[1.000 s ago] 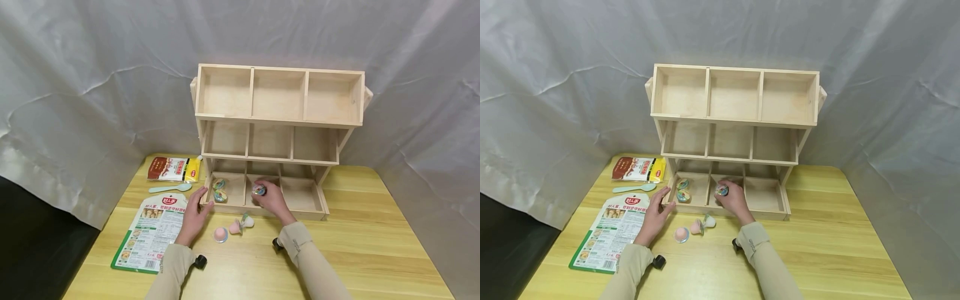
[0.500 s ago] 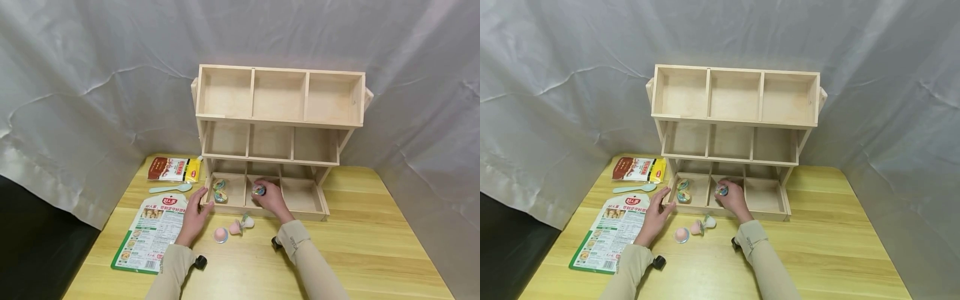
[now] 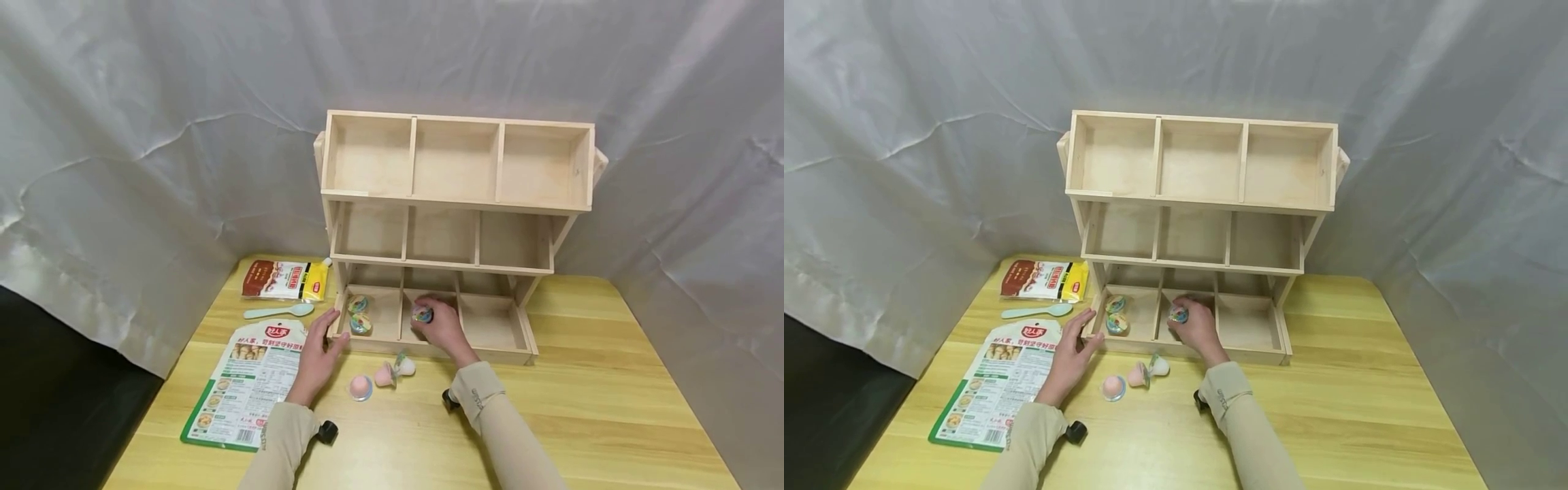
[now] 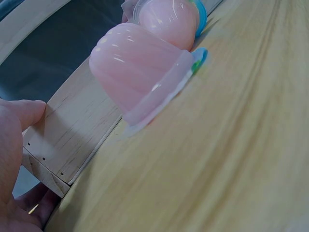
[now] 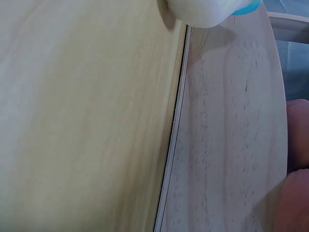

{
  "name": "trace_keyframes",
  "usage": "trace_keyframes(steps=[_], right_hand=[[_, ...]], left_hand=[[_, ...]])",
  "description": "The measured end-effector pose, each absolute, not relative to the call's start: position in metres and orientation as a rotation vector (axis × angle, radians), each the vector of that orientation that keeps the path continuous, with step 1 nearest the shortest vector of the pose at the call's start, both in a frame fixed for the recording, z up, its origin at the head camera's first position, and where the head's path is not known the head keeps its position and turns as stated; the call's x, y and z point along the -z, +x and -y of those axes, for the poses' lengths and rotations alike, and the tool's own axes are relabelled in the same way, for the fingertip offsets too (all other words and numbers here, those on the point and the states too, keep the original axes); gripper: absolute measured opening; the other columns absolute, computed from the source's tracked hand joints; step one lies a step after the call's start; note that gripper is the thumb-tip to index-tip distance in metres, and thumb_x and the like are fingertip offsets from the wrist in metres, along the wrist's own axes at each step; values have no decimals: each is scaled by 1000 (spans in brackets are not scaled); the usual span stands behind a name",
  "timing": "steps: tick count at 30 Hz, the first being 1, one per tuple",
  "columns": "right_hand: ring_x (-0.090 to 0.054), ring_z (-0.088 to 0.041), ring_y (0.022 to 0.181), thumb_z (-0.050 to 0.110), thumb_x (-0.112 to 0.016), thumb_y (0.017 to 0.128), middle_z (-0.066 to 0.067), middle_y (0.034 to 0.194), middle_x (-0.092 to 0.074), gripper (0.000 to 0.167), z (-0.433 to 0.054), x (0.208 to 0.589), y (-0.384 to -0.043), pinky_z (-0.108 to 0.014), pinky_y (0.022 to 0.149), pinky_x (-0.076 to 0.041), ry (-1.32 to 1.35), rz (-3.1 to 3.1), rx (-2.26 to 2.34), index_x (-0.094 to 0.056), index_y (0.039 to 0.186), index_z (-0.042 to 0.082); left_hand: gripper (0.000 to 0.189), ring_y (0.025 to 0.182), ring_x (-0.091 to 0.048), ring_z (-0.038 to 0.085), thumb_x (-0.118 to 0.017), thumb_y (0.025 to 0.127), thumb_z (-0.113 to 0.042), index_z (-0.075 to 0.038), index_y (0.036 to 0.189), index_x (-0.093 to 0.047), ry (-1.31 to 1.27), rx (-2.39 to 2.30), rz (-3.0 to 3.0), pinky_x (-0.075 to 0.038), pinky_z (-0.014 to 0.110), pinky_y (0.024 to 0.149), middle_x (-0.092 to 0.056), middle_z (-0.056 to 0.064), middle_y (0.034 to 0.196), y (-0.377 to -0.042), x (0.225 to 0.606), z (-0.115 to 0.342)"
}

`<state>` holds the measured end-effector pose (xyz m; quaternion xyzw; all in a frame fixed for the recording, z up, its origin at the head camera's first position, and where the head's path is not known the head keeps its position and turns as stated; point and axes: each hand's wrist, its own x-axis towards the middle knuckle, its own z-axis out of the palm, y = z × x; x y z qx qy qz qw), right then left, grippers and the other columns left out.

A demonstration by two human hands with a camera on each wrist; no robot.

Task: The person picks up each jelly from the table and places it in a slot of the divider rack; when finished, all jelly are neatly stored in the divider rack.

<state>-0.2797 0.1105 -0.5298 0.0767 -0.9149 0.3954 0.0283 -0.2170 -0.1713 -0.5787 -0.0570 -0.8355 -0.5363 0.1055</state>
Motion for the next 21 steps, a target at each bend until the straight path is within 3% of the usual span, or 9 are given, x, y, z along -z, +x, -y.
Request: trace_keyframes(steps=[21], right_hand=[[-65, -38, 108, 14, -84, 85, -17, 114, -73, 37, -105, 532, -283, -54, 98, -53, 51, 2758, -1181, -72, 119, 5]], left_hand=[[59, 153, -34, 34, -66, 102, -32, -14, 155, -46, -168, 1583, 2461, -30, 56, 125, -38, 11, 164, -217, 578, 172]])
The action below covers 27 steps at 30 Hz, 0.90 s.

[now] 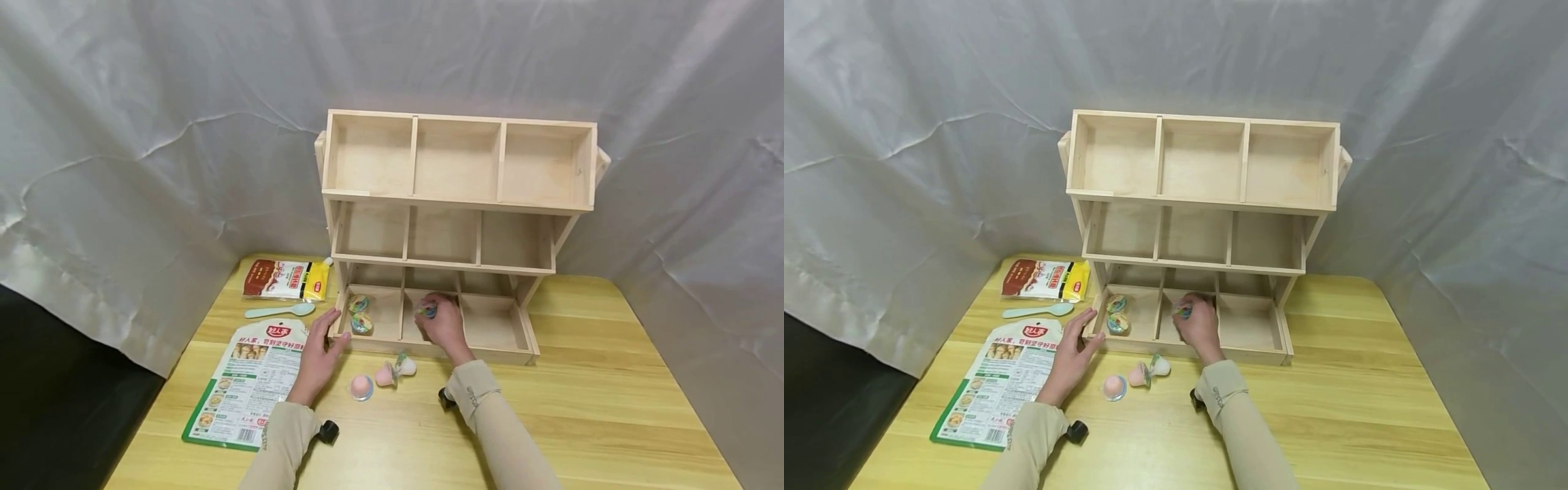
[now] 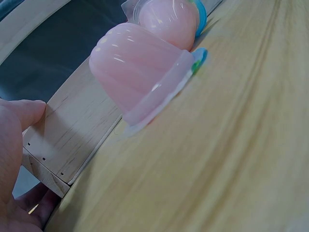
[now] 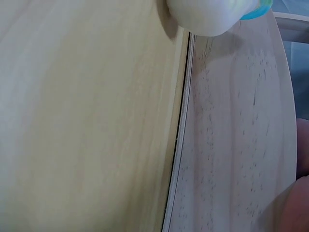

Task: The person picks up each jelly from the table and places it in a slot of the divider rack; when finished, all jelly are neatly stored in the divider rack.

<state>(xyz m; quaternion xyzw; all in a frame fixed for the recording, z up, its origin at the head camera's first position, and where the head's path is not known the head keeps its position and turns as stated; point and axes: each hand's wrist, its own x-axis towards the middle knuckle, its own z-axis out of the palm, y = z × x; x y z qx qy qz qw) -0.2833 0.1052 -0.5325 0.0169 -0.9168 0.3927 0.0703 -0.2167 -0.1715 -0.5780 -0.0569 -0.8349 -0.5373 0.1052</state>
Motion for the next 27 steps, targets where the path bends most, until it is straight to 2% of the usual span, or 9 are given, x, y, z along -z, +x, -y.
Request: trace_keyframes(steps=[5, 17, 27], right_hand=[[-63, -40, 111, 16, -84, 85, -21, 119, -68, 38, -104, 532, -282, -56, 97, -52, 21, 2760, -1158, -70, 119, 5], [-65, -40, 105, 16, -84, 84, -21, 118, -68, 43, -103, 533, -283, -55, 92, -54, -14, 2730, -1149, -67, 121, 3], [-64, -42, 107, 15, -84, 84, -23, 120, -67, 46, -103, 532, -282, -56, 94, -54, -12, 2722, -1159, -65, 123, 2]], left_hand=[[60, 153, -34, 35, -66, 102, -32, -14, 155, -45, -174, 1582, 2457, -29, 57, 125, -37, 11, 165, -217, 579, 172], [59, 153, -34, 34, -67, 102, -31, -15, 155, -46, -164, 1585, 2458, -28, 56, 126, -38, 10, 164, -217, 578, 172], [59, 153, -34, 34, -67, 102, -31, -14, 154, -46, -167, 1591, 2452, -29, 55, 126, -38, 10, 164, -218, 579, 172]])
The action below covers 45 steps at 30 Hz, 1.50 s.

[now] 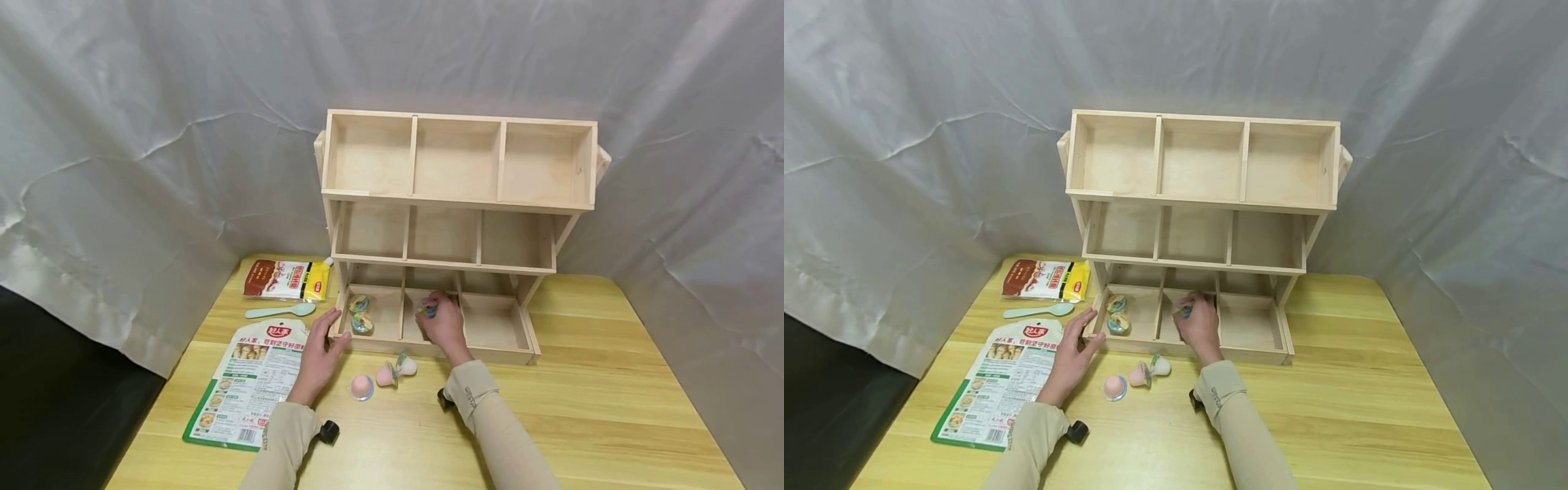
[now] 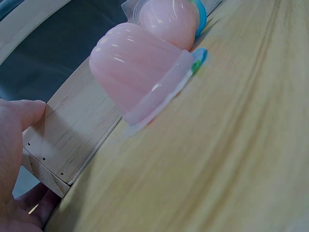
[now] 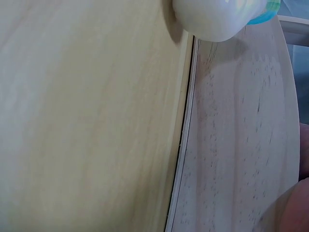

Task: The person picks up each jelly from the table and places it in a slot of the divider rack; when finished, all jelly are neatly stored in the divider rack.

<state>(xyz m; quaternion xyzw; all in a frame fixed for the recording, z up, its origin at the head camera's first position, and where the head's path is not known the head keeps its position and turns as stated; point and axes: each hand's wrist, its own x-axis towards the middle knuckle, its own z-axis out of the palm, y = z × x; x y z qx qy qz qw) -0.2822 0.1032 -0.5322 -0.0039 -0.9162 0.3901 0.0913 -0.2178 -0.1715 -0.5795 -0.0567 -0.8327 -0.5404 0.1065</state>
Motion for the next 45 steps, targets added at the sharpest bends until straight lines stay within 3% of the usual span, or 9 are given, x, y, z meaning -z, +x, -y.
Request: trace_keyframes(steps=[24, 35, 38, 40, 45], right_hand=[[-60, -44, 113, 16, -86, 81, -26, 128, -60, 50, -106, 539, -280, -60, 97, -52, -12, 2674, -1123, -68, 125, 1], [-65, -39, 104, 3, -80, 87, -20, 115, -64, 36, -110, 530, -267, -55, 94, -56, 296, 2408, -1299, -70, 121, 3], [-66, -41, 105, 3, -79, 88, -18, 115, -65, 35, -112, 523, -256, -58, 98, -54, 361, 2420, -1326, -70, 122, 4], [-66, -42, 107, 4, -79, 89, -17, 115, -65, 35, -113, 517, -249, -63, 110, -45, 396, 2450, -1327, -70, 123, 5], [-65, -36, 110, 10, -80, 90, -13, 118, -65, 39, -113, 507, -230, -59, 110, -47, 485, 2531, -1349, -69, 127, 7]], left_hand=[[59, 153, -33, 33, -67, 102, -29, -16, 156, -45, -144, 1584, 2472, -27, 57, 126, -37, 8, 165, -217, 580, 168], [59, 153, -34, 35, -66, 102, -32, -15, 155, -46, -166, 1565, 2462, -28, 58, 126, -38, 10, 165, -216, 580, 169], [60, 153, -33, 35, -67, 102, -31, -14, 155, -45, -170, 1577, 2458, -28, 57, 126, -37, 10, 165, -216, 579, 169], [60, 153, -33, 36, -67, 102, -30, -14, 155, -45, -171, 1582, 2450, -29, 57, 126, -37, 11, 165, -216, 579, 170], [60, 153, -33, 36, -68, 102, -28, -13, 155, -45, -170, 1575, 2451, -29, 57, 126, -37, 12, 164, -217, 577, 171]])
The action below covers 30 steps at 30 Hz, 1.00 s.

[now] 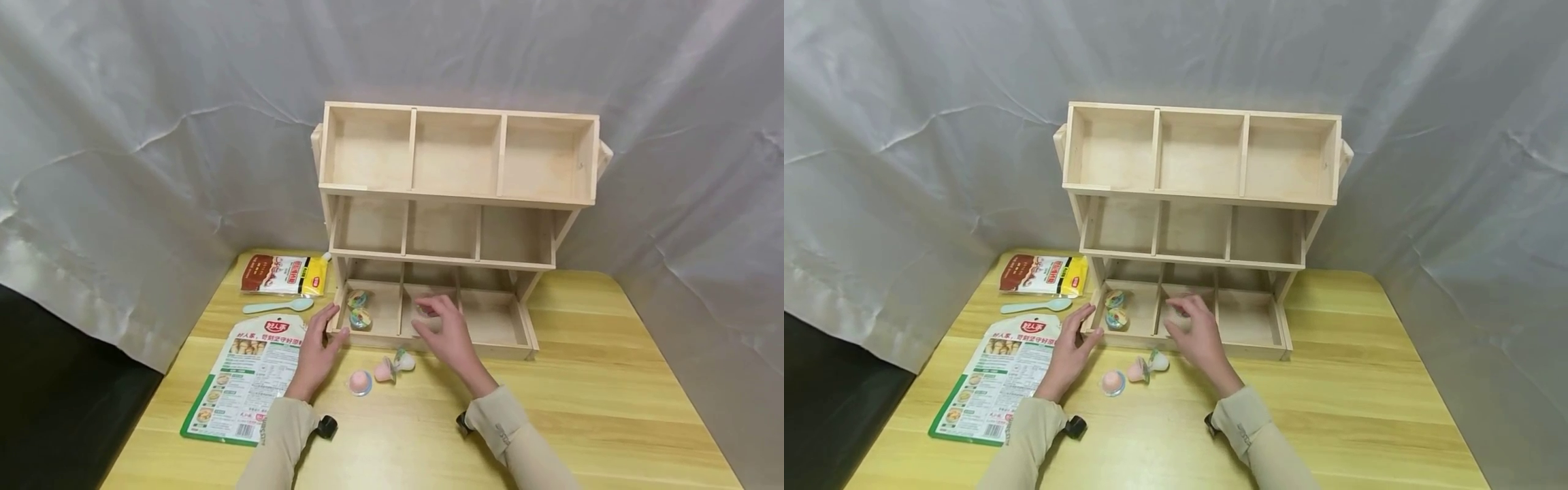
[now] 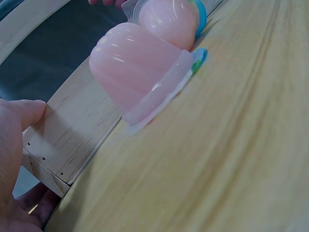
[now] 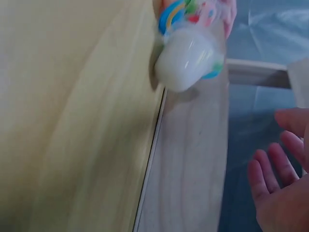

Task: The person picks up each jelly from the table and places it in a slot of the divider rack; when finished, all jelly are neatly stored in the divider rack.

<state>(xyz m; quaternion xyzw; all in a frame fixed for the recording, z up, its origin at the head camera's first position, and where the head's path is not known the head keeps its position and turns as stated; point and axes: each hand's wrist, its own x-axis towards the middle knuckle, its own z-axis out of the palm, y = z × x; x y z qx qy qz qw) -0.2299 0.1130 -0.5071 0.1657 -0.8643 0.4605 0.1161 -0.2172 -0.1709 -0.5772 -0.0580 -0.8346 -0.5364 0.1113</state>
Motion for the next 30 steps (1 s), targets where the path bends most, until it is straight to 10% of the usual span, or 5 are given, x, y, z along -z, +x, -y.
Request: trace_keyframes(steps=[30], right_hand=[[-69, -20, 99, 8, -78, 91, -7, 121, -71, 31, -98, 530, -184, -37, 86, -62, 691, 2791, -1233, -74, 122, 8]], left_hand=[[58, 152, -35, 33, -69, 101, -29, -16, 153, -48, -155, 1604, 2440, -29, 54, 126, -39, 8, 164, -217, 578, 172]])
